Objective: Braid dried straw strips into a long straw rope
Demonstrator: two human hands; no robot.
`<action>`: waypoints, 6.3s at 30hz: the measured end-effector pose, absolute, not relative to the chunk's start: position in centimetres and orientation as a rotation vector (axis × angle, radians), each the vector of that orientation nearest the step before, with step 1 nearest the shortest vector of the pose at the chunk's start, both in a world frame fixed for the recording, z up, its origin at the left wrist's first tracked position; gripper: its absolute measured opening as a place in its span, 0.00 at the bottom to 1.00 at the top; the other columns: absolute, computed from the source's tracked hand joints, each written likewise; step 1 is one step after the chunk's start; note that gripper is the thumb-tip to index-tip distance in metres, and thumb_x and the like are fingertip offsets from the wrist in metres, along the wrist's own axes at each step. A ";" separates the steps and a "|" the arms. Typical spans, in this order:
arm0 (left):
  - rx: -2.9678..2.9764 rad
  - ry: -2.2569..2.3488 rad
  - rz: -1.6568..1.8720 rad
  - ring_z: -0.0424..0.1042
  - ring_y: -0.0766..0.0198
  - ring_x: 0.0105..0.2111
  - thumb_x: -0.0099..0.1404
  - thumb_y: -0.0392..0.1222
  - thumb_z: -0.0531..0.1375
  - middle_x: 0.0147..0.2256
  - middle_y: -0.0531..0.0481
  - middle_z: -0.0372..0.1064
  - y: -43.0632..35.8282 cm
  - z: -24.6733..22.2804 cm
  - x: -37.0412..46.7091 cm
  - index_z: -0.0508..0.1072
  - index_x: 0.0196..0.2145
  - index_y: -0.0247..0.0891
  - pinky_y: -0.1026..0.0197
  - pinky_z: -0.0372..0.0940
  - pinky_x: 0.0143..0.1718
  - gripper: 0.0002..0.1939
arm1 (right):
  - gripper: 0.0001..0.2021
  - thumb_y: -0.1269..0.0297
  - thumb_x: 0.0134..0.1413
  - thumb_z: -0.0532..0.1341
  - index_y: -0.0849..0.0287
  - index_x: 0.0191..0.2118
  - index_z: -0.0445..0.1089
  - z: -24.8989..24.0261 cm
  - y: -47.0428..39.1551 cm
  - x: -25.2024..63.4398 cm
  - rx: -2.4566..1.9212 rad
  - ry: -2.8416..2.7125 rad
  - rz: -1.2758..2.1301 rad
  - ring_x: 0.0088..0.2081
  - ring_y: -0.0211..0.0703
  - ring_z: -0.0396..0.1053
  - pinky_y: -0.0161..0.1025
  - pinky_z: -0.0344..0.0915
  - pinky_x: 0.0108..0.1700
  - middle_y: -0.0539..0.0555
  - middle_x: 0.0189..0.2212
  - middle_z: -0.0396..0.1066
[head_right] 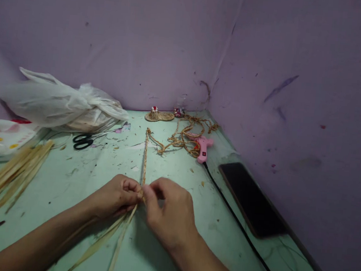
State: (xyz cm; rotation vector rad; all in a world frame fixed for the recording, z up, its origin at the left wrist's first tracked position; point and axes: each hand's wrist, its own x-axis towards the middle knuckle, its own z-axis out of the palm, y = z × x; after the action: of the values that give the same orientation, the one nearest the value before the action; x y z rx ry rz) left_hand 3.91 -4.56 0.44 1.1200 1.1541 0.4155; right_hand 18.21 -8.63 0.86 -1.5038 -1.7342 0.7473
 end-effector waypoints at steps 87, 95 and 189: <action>1.425 1.385 0.623 0.64 0.66 0.27 0.43 0.37 0.58 0.24 0.51 0.68 -5.5 0.6 3.4 0.74 0.25 0.32 0.65 0.57 0.30 0.08 | 0.04 0.67 0.41 0.57 0.62 0.24 0.64 -1.1 -7.5 17.7 -1.403 -1.455 1.338 0.20 0.31 0.53 0.30 0.48 0.22 0.47 0.17 0.59; 1.429 1.423 0.565 0.63 0.67 0.23 0.44 0.37 0.59 0.19 0.51 0.66 -5.2 1.7 3.3 0.73 0.21 0.32 0.66 0.55 0.24 0.06 | 0.05 0.66 0.40 0.58 0.61 0.24 0.69 -0.5 -7.9 17.5 -1.487 -1.506 1.123 0.23 0.35 0.57 0.31 0.54 0.25 0.49 0.19 0.63; 0.851 1.124 0.688 0.53 0.75 0.10 0.44 0.39 0.60 0.12 0.56 0.59 -5.9 0.2 4.3 0.64 0.20 0.33 0.71 0.46 0.11 0.08 | 0.05 0.67 0.39 0.58 0.64 0.21 0.65 -0.5 -7.3 17.7 -1.386 -1.302 1.431 0.20 0.31 0.57 0.30 0.53 0.23 0.50 0.17 0.64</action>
State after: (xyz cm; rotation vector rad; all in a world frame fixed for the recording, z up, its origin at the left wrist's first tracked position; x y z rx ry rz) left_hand 4.28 -5.90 0.24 0.8515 1.1243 0.6876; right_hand 17.68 -7.27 -0.54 -1.3863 -1.3023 1.4315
